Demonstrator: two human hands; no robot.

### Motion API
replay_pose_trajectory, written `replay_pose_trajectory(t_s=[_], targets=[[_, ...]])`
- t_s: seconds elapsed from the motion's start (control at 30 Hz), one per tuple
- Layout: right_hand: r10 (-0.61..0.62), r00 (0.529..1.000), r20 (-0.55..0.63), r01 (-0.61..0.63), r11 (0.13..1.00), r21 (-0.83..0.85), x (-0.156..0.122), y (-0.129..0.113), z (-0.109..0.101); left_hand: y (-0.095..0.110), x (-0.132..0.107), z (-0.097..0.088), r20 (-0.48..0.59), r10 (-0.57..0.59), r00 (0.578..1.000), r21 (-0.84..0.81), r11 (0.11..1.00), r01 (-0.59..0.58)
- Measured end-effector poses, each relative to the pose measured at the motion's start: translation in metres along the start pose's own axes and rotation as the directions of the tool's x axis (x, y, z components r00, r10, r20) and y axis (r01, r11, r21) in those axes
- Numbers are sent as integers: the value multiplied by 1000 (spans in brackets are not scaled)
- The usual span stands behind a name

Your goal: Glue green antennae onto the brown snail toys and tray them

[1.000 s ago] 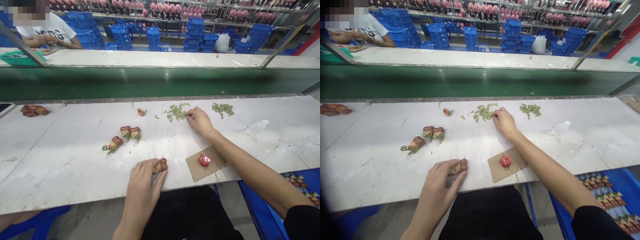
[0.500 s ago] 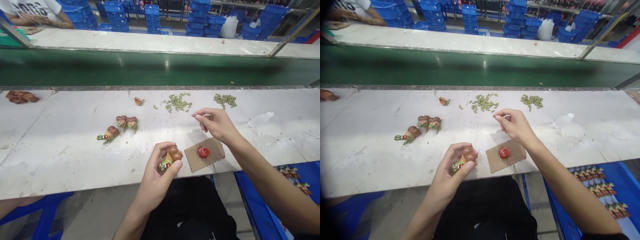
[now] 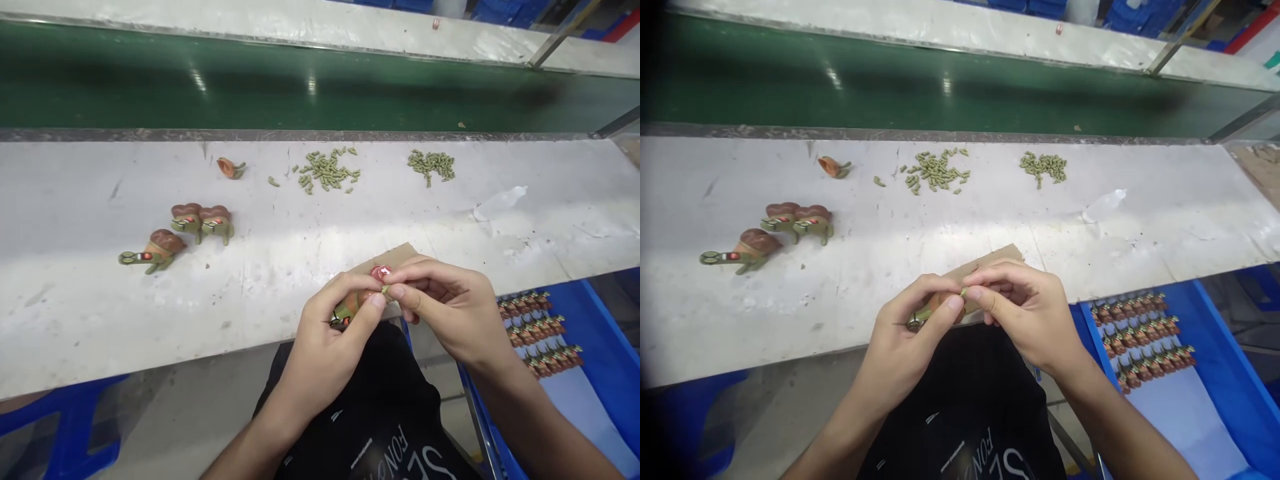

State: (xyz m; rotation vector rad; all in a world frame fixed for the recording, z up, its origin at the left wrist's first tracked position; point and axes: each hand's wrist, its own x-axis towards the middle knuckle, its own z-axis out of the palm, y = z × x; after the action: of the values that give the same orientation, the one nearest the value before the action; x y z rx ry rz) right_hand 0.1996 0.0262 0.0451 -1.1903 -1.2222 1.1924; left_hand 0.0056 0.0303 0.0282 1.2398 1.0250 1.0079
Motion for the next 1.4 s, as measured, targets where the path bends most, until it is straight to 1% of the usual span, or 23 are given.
replay_pose_trajectory(t_s=[0.07,0.13,0.23,0.3,0.4,0.5,0.57,0.63,0.7,0.73,0.77,0.8,0.87,0.93,1.03,1.23,1.4], targets=[[-69,997,-22,68,996,-53,-6,1,0,-1,-1,1,18,-23,1000,-4,1000,24],[-140,990,-21,137,985,-108,-12,2,0,-2,-3,1,57,-51,997,-31,998,53],[-185,983,7,184,972,-147,-19,3,1,-3,-5,1,85,-62,994,-62,996,67],[-147,989,-8,145,983,-110,-21,3,2,-4,-6,1,79,-57,995,-78,995,63],[-33,999,-30,32,999,-32,-21,3,3,-8,-10,1,52,-28,998,-46,998,31],[47,999,3,-47,999,-5,-20,4,1,-13,-13,3,44,24,999,18,1000,-24],[77,997,24,-77,997,-14,-19,5,-4,-16,-16,3,34,35,999,43,998,-36],[52,998,-19,-54,994,-93,-17,6,-10,-18,-20,3,12,5,1000,46,999,-6],[-61,992,-109,28,959,-282,-13,7,-17,-19,-23,2,-1,-54,999,29,998,54],[-132,983,-129,71,917,-394,-11,7,-20,-20,-25,2,-2,-79,997,18,997,79],[-194,973,-123,110,863,-493,-8,8,-23,-21,-27,2,-1,-97,995,9,995,98],[-236,967,-92,142,808,-572,-5,10,-25,-22,-28,2,2,-110,994,2,994,110],[-266,964,-3,199,729,-655,1,12,-27,-25,-30,2,10,-126,992,-4,992,126],[-275,959,66,243,683,-688,5,15,-26,-29,-31,2,18,-136,991,9,991,136],[-273,954,121,275,646,-712,10,18,-23,-32,-31,3,1,-141,990,73,987,140],[-235,955,179,290,640,-711,13,15,-20,-30,-26,6,-2,-131,991,184,974,129],[-262,949,178,303,588,-750,11,13,-22,-30,-25,8,-6,-118,993,201,973,117]])
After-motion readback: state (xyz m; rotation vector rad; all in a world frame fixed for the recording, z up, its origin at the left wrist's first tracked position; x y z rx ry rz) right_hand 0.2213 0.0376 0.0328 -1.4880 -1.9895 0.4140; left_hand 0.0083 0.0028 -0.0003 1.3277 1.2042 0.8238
